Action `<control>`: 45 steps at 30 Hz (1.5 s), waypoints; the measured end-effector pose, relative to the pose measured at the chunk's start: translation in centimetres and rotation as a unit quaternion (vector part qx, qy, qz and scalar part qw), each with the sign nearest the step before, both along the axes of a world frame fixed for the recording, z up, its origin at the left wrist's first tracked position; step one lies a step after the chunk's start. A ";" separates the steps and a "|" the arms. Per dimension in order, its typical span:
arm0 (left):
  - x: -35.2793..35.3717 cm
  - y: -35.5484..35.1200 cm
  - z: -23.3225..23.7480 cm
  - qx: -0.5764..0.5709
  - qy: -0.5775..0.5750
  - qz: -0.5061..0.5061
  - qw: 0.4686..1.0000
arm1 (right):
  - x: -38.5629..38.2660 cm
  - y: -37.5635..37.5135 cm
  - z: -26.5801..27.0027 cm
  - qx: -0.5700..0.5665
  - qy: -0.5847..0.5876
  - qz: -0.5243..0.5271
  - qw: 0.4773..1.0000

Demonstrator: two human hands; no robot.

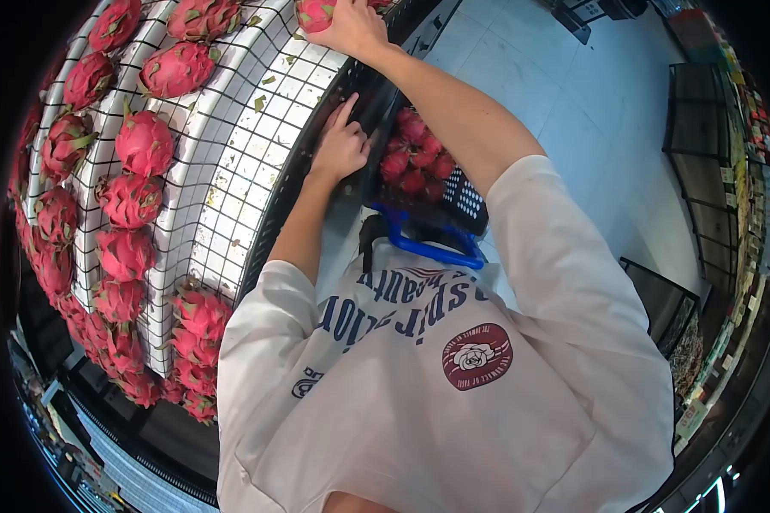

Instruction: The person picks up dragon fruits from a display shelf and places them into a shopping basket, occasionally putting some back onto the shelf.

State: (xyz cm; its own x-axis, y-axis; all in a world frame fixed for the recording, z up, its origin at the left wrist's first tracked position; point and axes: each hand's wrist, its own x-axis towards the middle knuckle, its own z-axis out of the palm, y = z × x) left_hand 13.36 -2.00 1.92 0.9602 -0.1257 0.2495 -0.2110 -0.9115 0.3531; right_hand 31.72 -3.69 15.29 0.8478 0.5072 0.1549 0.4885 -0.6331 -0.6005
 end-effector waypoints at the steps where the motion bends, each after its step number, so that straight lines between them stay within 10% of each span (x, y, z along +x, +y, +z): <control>1: 0.0 -0.1 0.0 -0.002 0.003 -0.002 1.000 | 0.1 -0.5 0.5 0.069 0.002 0.034 0.997; 9: 0.0 -0.3 0.1 -0.005 -0.007 0.003 1.000 | -1.4 -10.8 2.8 0.414 0.185 0.093 0.886; 15: 0.1 -0.6 1.2 -0.002 0.037 0.011 0.999 | -3.7 -25.8 -9.8 0.266 0.208 -0.158 0.928; 25: 1.0 -1.4 2.8 0.050 0.112 0.010 0.992 | -11.9 -35.5 -31.7 0.206 0.544 -0.463 0.669; 30: 1.1 -1.4 3.1 0.066 0.157 0.002 0.985 | -15.2 -36.7 -44.5 0.100 0.568 -0.412 0.706; 45: -0.2 -0.4 2.7 0.135 0.229 -0.012 0.964 | -9.5 -30.2 -57.9 -0.027 0.585 -0.330 0.741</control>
